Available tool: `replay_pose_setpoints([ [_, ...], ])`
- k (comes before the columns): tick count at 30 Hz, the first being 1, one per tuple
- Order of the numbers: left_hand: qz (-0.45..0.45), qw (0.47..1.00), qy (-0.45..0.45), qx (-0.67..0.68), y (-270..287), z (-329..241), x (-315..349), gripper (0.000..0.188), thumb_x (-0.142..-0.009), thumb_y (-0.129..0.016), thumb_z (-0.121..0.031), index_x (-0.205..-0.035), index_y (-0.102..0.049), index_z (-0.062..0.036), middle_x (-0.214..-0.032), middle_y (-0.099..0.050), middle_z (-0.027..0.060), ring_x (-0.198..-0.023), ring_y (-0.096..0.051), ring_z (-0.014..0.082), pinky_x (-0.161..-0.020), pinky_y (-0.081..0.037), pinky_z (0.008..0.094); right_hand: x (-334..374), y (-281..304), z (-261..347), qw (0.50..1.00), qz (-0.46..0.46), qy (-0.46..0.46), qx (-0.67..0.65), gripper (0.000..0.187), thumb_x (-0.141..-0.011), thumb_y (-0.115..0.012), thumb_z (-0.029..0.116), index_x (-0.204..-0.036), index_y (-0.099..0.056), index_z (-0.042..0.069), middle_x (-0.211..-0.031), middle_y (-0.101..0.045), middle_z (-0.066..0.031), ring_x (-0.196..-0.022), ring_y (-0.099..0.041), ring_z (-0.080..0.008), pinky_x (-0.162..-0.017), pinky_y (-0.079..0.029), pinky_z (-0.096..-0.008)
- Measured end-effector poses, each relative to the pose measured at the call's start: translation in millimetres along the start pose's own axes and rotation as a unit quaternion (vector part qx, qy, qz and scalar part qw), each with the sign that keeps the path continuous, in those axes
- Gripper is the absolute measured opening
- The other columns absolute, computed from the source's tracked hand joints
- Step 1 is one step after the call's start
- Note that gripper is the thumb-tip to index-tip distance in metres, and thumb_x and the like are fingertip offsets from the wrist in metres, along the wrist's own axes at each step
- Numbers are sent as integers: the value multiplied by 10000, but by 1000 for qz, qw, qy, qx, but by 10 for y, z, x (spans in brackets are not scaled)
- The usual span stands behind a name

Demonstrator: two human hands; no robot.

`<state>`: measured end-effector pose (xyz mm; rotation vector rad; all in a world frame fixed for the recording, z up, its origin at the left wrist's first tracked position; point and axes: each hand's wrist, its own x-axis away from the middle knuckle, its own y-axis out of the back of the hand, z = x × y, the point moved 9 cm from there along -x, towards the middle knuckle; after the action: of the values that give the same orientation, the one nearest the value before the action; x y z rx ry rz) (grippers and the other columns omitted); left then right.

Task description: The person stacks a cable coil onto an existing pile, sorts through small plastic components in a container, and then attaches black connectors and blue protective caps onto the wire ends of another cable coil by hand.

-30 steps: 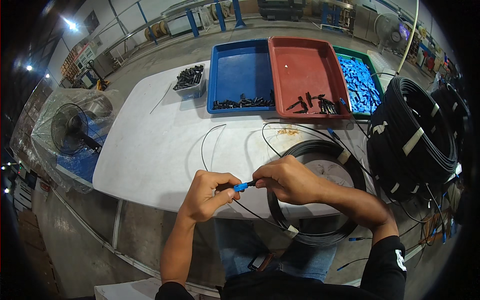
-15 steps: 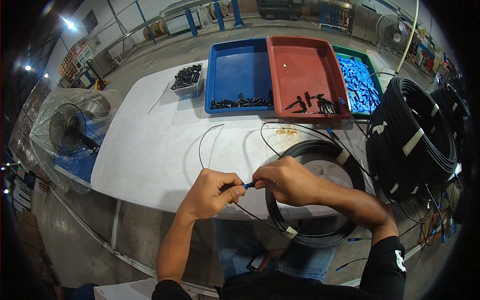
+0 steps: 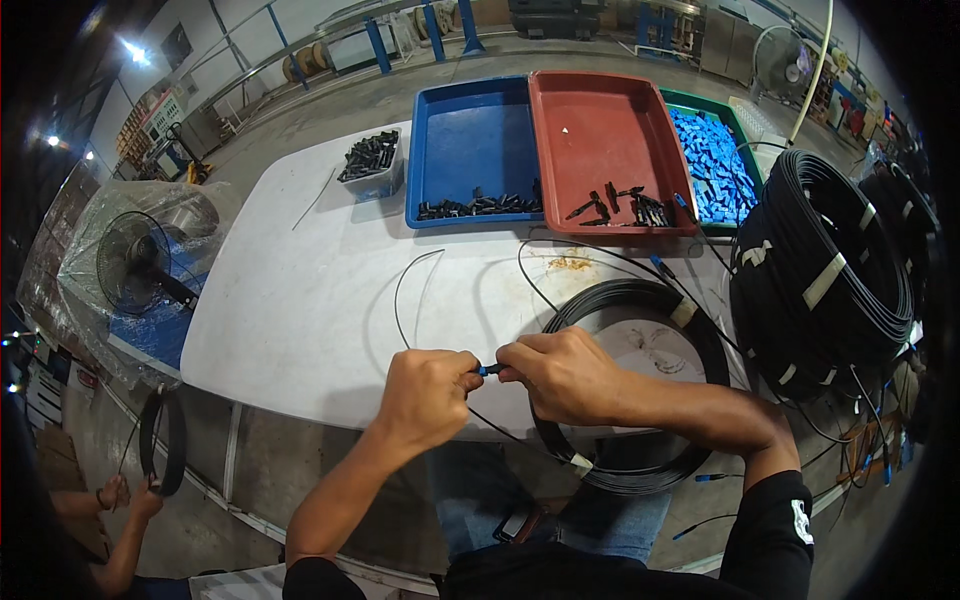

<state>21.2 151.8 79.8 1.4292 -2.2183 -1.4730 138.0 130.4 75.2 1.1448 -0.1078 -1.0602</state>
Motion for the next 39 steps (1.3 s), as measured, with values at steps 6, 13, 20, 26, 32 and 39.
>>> replay_pose_setpoints([
  [6, -91, 994, -33, -40, 51, -184, 32, 68, -664, -610, 64, -683, -644, 9, -607, -609, 159, -523, -609, 321, -481, -445, 366, 67, 44, 85, 998, -52, 3, 16, 245, -675, -663, -4, -910, -605, 32, -807, -677, -127, -617, -650, -364, -495, -506, -452],
  [13, -107, 993, -46, -26, 48, -199, 72, 53, -631, -597, 43, -643, -600, -9, -578, -601, 115, -500, -596, 308, -459, -441, 380, 97, 33, 182, 996, -62, 38, 43, 302, -612, -675, 22, -902, -591, 33, -754, -643, -114, -565, -630, -337, -476, -499, -436],
  [20, -105, 992, -58, -29, 24, -247, 3, 45, -657, -619, 23, -665, -613, -21, -591, -607, 110, -535, -615, 310, -484, -453, 383, 96, 129, 200, 997, -71, 32, 21, 317, -628, -670, 23, -933, -584, 33, -775, -645, -131, -589, -635, -355, -489, -503, -456],
  [26, 39, 994, 22, 100, 226, 27, -68, 490, -854, -718, -249, -1265, -593, -14, -1117, -699, 195, -861, -721, 310, -675, -544, 353, -92, 206, -123, 998, -12, -26, -59, 175, -785, -645, 2, -959, -631, 10, -785, -693, -159, -690, -666, -389, -618, -537, -452],
  [32, -204, 908, 141, 339, 436, 720, 356, 315, -1004, -576, -252, -1076, -653, 45, -868, -718, 117, -738, -657, 146, -662, -462, 241, -160, 188, -410, 934, 34, -155, -321, 155, -1003, -571, 125, -1021, -640, -12, -730, -686, -49, -599, -547, -95, -553, -431, -277],
  [39, -243, 861, 46, 445, 38, 125, 65, 459, -951, -671, -123, -1341, -530, 73, -1104, -693, 172, -990, -656, 190, -922, -468, 290, -82, -91, -489, 833, 41, -186, -519, 202, -1055, -502, 178, -1056, -607, 6, -753, -647, -38, -537, -428, -36, -494, -335, -211],
])
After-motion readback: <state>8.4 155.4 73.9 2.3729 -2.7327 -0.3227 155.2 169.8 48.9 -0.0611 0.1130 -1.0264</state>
